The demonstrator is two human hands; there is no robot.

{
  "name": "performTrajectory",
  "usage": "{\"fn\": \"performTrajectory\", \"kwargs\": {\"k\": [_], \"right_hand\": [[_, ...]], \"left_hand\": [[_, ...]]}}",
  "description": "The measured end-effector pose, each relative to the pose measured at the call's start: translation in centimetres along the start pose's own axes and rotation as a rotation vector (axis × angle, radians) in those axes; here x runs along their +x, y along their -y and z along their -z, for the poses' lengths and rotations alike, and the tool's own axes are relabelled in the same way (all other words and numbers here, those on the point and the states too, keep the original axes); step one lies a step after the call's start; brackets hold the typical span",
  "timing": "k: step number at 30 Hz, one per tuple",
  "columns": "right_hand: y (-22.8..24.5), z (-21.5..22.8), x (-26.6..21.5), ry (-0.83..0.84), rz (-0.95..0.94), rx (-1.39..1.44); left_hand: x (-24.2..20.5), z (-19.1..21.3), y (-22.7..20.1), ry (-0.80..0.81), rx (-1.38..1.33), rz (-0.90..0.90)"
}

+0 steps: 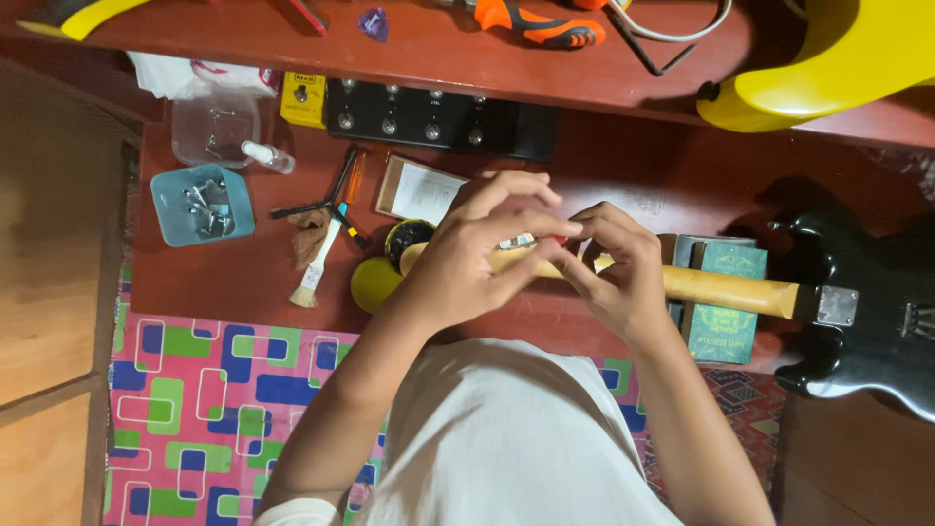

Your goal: The person installs tuning pegs onto a guitar headstock. They pick up each tuning peg from a container, place it into a hole on the headstock, and secure it using a screwdriver. The person repeats this process for multiple tuning pegs.

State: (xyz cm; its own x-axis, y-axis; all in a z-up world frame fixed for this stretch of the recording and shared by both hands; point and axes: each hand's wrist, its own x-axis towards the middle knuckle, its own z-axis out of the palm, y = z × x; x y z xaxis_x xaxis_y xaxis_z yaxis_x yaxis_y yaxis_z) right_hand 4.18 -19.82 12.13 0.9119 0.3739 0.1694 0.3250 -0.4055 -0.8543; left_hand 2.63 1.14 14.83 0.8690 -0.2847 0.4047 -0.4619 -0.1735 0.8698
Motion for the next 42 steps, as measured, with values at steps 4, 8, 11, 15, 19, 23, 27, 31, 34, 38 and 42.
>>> {"fn": "performTrajectory", "kwargs": {"k": [4,8,11,15,19,23,27,31,34,38,42], "right_hand": [[-1.6,-1.1,0.3,-0.066,-0.040,0.162],[-2.1,-1.8,0.3,-0.139,-0.040,0.190],[-3.6,-1.8,-0.3,-0.153,-0.009,0.164],[-3.4,-2.2,-0.3,-0.170,0.014,0.131],[-1.4,-1.2,-0.3,-0.156,-0.008,0.145],[-3.0,-0.6,-0.8,-0.137,0.010,0.135],[-5.2,-1.6,-1.3,-0.190,0.043,0.089],[-1.7,-0.7,-0.6,-0.104,-0.014,0.163],[-2.9,-0.7,-0.4,-0.104,0.023,0.202],[-3.3,-0.8,-0.3,-0.174,0.078,0.126],[-3.1,-1.4,-0.5,-0.179,0.053,0.106]], "left_hand": [[-0.1,-0.9,2.1,-0.112,0.085,-0.034],[0.0,-0.9,1.7,-0.093,0.065,-0.014],[0.2,-1.1,0.9,-0.054,0.089,-0.021],[0.0,-2.7,2.4,-0.093,0.074,-0.031],[0.2,-2.5,2.3,-0.075,0.092,0.000],[0.7,-1.9,0.7,0.002,0.103,0.003],[0.4,-3.0,1.6,-0.012,0.137,-0.009],[0.3,-2.7,2.2,-0.087,0.074,0.008],[0.2,-2.7,1.9,-0.058,0.066,0.040],[0.3,-2.6,1.1,-0.049,0.131,0.014],[0.2,-3.0,2.0,-0.142,0.148,0.012]]}}
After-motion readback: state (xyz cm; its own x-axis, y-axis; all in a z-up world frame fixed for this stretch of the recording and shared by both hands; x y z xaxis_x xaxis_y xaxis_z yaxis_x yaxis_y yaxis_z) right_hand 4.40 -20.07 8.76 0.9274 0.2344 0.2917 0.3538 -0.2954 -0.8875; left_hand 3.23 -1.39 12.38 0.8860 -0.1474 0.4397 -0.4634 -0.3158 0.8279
